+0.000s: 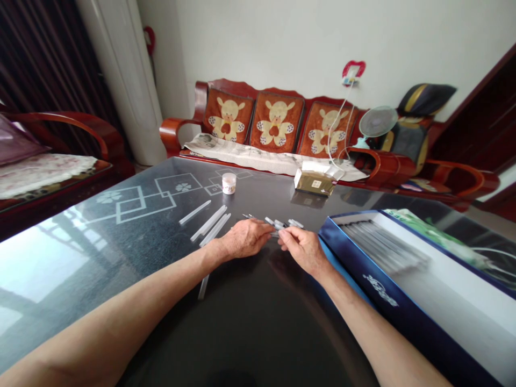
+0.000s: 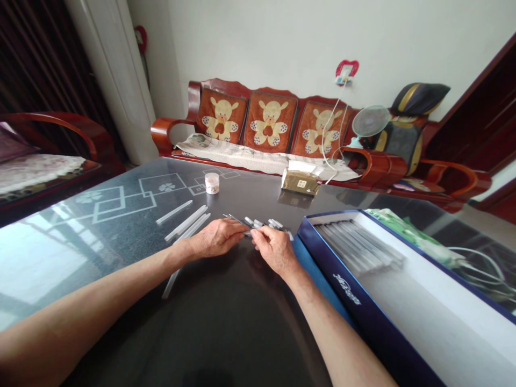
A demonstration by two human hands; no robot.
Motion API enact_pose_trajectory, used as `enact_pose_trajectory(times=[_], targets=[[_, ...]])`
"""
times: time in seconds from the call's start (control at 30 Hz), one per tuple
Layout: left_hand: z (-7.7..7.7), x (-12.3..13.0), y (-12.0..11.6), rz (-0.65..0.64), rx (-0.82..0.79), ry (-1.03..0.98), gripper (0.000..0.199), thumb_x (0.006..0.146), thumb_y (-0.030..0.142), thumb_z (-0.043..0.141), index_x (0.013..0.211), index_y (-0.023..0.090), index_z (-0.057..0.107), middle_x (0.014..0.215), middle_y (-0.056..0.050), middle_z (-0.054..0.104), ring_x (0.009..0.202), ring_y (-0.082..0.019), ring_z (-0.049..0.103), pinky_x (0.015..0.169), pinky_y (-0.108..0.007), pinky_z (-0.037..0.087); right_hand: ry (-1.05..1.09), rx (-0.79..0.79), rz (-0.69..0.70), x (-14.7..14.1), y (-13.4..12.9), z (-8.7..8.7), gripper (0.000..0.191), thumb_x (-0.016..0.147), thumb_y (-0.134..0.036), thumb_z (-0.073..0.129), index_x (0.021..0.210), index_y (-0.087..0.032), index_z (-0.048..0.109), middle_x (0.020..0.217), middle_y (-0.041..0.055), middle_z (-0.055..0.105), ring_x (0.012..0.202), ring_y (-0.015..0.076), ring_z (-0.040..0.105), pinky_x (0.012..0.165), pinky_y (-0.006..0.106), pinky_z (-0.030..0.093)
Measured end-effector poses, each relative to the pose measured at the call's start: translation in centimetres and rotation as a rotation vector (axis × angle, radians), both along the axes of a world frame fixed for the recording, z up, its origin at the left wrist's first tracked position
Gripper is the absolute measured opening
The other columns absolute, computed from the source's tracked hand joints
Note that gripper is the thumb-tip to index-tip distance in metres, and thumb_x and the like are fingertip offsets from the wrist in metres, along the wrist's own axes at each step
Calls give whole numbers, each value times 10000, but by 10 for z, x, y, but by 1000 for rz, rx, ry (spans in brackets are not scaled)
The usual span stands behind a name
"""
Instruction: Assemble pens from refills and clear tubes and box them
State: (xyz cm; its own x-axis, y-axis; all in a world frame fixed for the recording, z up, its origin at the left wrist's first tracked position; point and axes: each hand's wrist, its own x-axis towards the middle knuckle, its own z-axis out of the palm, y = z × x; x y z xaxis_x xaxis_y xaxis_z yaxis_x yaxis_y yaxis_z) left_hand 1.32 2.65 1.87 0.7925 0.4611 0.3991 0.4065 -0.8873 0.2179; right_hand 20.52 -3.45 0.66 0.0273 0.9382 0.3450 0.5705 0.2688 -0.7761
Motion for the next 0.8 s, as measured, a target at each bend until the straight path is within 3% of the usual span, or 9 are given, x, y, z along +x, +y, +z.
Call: enact_pose_trajectory(times=[0.1, 0.23, 0.33, 0.57, 0.73, 0.8], targets=[[-2, 0, 0, -3, -9, -3, 298, 929, 203, 414, 1137, 167, 624, 1010, -85, 701, 935, -200, 668, 838, -303, 525, -115, 9, -66, -1, -3, 3, 359, 900, -458, 465, 716, -217, 656, 637, 38, 701, 554, 173, 653, 558, 286, 505], [-2, 0, 1, 15, -6, 15, 297, 931, 210, 413, 1132, 163, 626, 1023, -87, 702, 947, -207, 667, 851, -317, 526, -174, 108, -37, -4, -5, 4, 171, 842, -348, 547, 867, -210, 646, 776, 30, 721, 657, 170, 662, 611, 269, 497], [0, -1, 0, 18, -8, 23, 296, 932, 212, 411, 1126, 159, 629, 1007, -89, 702, 937, -209, 668, 845, -320, 528, -238, 171, -28, -4, -5, 5, 119, 827, -307, 554, 841, -214, 629, 776, 27, 711, 666, 166, 644, 620, 267, 482], [1, -1, -1, -11, -32, 8, 279, 917, 188, 434, 1106, 173, 639, 1003, -85, 699, 946, -208, 669, 848, -312, 526, -243, 77, -26, -3, -3, 2, 392, 933, -409, 414, 631, -235, 593, 616, 27, 675, 600, 176, 636, 584, 288, 468], [-1, -1, 0, 7, -27, -4, 266, 915, 189, 443, 1096, 172, 637, 999, -88, 699, 942, -208, 671, 855, -320, 526, -229, 135, -13, -4, -5, 4, 167, 864, -346, 518, 842, -233, 638, 730, 11, 705, 667, 178, 649, 612, 282, 481], [0, -1, -1, 11, -31, 5, 262, 920, 203, 444, 1094, 171, 638, 997, -89, 699, 941, -210, 672, 852, -322, 527, -251, 168, -14, -4, -6, 5, 121, 838, -316, 542, 839, -229, 626, 742, 8, 700, 692, 179, 648, 632, 279, 481]])
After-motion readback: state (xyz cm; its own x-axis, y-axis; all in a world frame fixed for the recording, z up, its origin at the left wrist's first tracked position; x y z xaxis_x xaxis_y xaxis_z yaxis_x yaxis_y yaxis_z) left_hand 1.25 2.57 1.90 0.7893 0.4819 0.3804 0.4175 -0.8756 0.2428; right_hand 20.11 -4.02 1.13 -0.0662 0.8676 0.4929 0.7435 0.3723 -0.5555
